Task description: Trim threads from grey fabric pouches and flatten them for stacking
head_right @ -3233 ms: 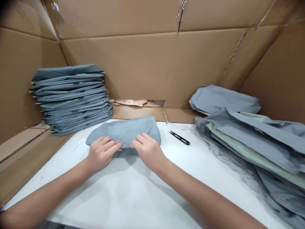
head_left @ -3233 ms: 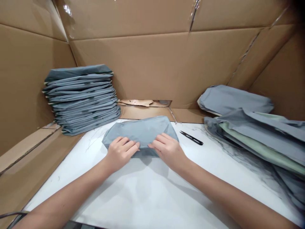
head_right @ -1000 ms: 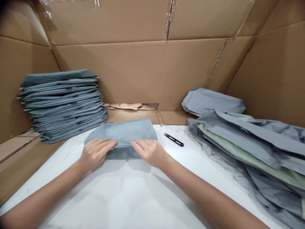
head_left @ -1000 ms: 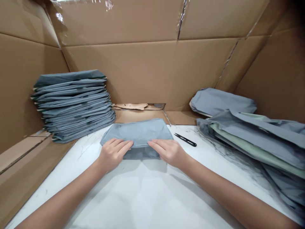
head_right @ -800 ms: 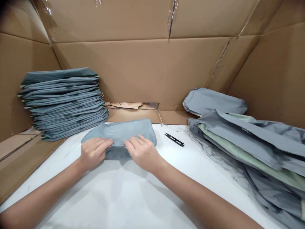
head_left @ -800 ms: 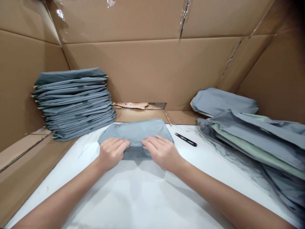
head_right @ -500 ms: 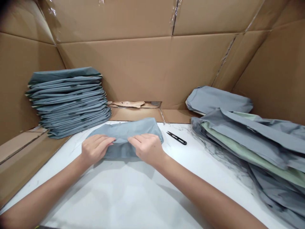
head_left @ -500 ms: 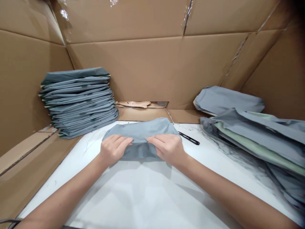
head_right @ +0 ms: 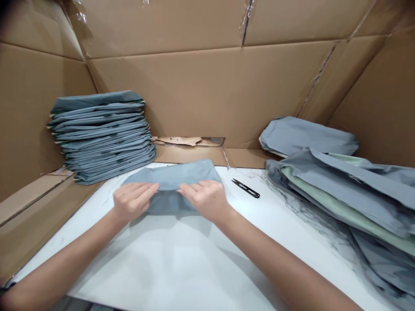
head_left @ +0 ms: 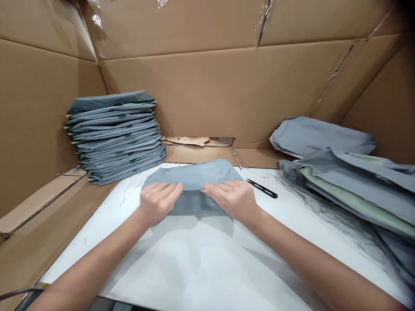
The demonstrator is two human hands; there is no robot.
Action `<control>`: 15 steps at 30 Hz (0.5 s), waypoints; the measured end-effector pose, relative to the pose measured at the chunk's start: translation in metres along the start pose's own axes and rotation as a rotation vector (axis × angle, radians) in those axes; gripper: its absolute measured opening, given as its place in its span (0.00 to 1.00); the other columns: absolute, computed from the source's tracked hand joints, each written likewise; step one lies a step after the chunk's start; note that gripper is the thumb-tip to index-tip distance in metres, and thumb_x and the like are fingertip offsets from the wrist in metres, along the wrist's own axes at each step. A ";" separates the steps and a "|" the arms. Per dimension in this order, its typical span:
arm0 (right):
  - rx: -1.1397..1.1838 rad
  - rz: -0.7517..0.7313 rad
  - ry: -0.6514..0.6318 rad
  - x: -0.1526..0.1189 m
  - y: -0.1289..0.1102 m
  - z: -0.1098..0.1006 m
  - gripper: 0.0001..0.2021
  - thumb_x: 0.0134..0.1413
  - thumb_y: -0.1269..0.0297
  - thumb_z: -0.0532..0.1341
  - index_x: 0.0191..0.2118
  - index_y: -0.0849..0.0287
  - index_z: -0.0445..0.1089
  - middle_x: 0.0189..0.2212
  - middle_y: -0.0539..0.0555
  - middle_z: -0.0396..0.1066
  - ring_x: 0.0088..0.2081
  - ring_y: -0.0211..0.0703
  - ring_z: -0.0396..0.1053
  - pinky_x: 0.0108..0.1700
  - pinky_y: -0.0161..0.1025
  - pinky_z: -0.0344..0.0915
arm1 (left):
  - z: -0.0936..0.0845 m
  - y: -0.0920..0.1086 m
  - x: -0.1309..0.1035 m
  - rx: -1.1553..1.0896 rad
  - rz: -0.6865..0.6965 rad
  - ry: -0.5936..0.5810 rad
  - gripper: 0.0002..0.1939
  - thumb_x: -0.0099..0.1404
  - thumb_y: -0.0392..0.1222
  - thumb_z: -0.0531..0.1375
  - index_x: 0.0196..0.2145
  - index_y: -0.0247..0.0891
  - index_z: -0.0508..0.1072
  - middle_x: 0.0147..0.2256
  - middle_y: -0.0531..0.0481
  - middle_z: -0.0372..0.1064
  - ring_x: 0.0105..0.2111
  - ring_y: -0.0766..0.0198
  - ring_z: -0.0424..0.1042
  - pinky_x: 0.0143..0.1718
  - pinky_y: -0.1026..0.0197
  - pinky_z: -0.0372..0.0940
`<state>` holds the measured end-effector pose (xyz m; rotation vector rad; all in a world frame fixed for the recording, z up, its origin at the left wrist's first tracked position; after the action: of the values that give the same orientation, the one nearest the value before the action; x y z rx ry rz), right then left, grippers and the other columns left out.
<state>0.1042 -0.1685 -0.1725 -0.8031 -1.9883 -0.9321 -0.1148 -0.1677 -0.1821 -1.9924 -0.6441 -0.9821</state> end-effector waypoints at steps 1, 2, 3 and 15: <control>-0.030 -0.008 -0.010 -0.005 0.006 -0.002 0.07 0.48 0.62 0.60 0.23 0.57 0.69 0.11 0.43 0.61 0.18 0.24 0.52 0.30 0.28 0.48 | 0.000 -0.005 -0.003 0.038 0.007 -0.007 0.09 0.56 0.29 0.56 0.33 0.39 0.72 0.23 0.56 0.72 0.24 0.71 0.70 0.26 0.67 0.59; -0.049 -0.022 -0.020 -0.010 0.012 -0.004 0.08 0.48 0.61 0.60 0.23 0.57 0.69 0.11 0.43 0.60 0.18 0.23 0.52 0.32 0.28 0.51 | 0.000 -0.009 -0.005 0.063 0.012 -0.013 0.09 0.56 0.29 0.57 0.33 0.39 0.72 0.22 0.57 0.71 0.23 0.72 0.69 0.25 0.67 0.58; -0.053 -0.038 -0.028 -0.015 0.018 -0.006 0.07 0.48 0.62 0.61 0.23 0.57 0.69 0.12 0.42 0.63 0.19 0.23 0.55 0.37 0.28 0.55 | 0.000 -0.013 -0.007 0.073 0.015 -0.015 0.09 0.56 0.29 0.57 0.33 0.39 0.72 0.21 0.57 0.70 0.22 0.72 0.68 0.24 0.67 0.57; 0.086 -0.012 -0.161 -0.046 0.060 -0.027 0.07 0.52 0.68 0.56 0.35 0.50 0.71 0.32 0.42 0.74 0.35 0.27 0.71 0.51 0.35 0.63 | 0.000 -0.046 -0.031 0.008 0.104 -0.070 0.03 0.55 0.36 0.62 0.28 0.39 0.70 0.27 0.57 0.74 0.35 0.67 0.74 0.35 0.67 0.68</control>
<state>0.1838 -0.1685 -0.1800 -0.8410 -2.1592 -0.8047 -0.1647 -0.1450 -0.1873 -2.0395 -0.5745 -0.8499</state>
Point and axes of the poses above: each hand's wrist, its own x-axis towards the middle knuckle, its own z-axis out of the palm, y = z × x, the point moved 1 cm from there along x, towards the middle knuckle
